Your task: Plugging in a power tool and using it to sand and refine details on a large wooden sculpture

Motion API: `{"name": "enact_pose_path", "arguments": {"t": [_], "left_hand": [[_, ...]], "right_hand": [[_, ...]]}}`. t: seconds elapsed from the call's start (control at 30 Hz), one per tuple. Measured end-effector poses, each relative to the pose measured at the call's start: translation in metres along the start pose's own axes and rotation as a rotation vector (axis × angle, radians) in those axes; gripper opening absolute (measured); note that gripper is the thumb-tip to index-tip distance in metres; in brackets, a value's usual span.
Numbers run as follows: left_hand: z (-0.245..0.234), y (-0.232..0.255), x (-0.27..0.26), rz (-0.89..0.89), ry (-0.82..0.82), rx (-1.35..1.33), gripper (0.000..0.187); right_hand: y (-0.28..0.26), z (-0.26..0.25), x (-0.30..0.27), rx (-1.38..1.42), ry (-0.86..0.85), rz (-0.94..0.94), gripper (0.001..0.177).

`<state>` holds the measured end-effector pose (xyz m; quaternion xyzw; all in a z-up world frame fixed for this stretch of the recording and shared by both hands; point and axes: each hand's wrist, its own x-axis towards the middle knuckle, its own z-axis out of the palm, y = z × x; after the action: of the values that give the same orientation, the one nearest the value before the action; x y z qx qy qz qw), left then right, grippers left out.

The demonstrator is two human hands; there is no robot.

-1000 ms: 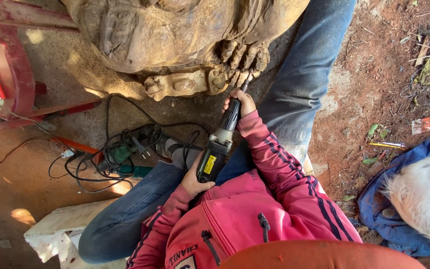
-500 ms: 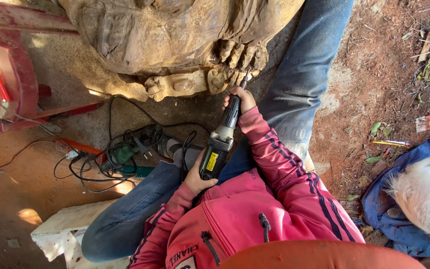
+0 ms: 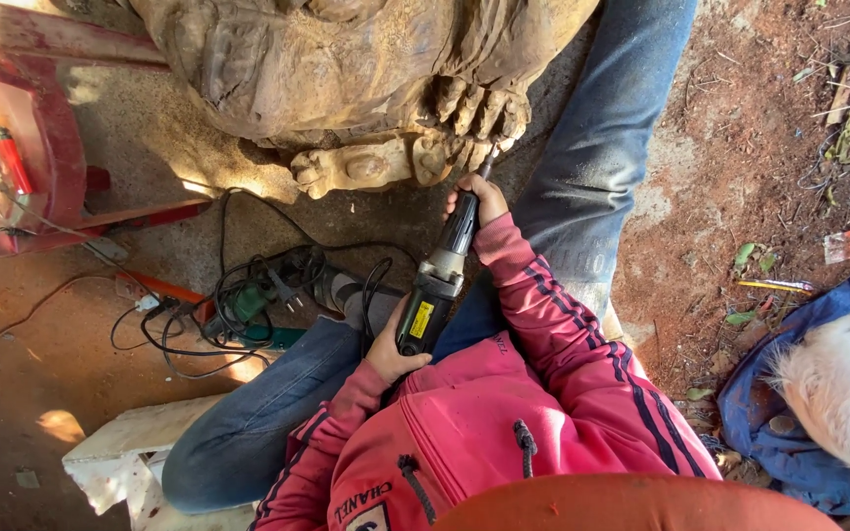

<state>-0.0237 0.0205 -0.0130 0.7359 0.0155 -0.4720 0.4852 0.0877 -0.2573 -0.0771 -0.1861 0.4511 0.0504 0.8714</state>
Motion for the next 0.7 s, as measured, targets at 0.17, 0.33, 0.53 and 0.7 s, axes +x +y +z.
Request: {"name": "enact_pose_path", "arguments": {"t": [0.17, 0.33, 0.53, 0.7], "left_hand": [[-0.004, -0.011, 0.001, 0.036, -0.025, 0.028, 0.127], [-0.004, -0.004, 0.001, 0.015, -0.018, 0.059, 0.128], [-0.009, -0.017, -0.002, 0.095, -0.042, 0.016, 0.126], [-0.009, -0.012, -0.004, 0.103, -0.047, 0.026, 0.127]], "right_hand": [[0.003, -0.005, 0.006, 0.008, -0.007, 0.000, 0.019], [0.000, -0.002, 0.000, -0.006, -0.005, -0.004, 0.018], [0.001, 0.001, -0.005, 0.023, -0.003, -0.028, 0.015], [0.003, 0.001, -0.008, 0.033, 0.012, -0.029, 0.013]]}}
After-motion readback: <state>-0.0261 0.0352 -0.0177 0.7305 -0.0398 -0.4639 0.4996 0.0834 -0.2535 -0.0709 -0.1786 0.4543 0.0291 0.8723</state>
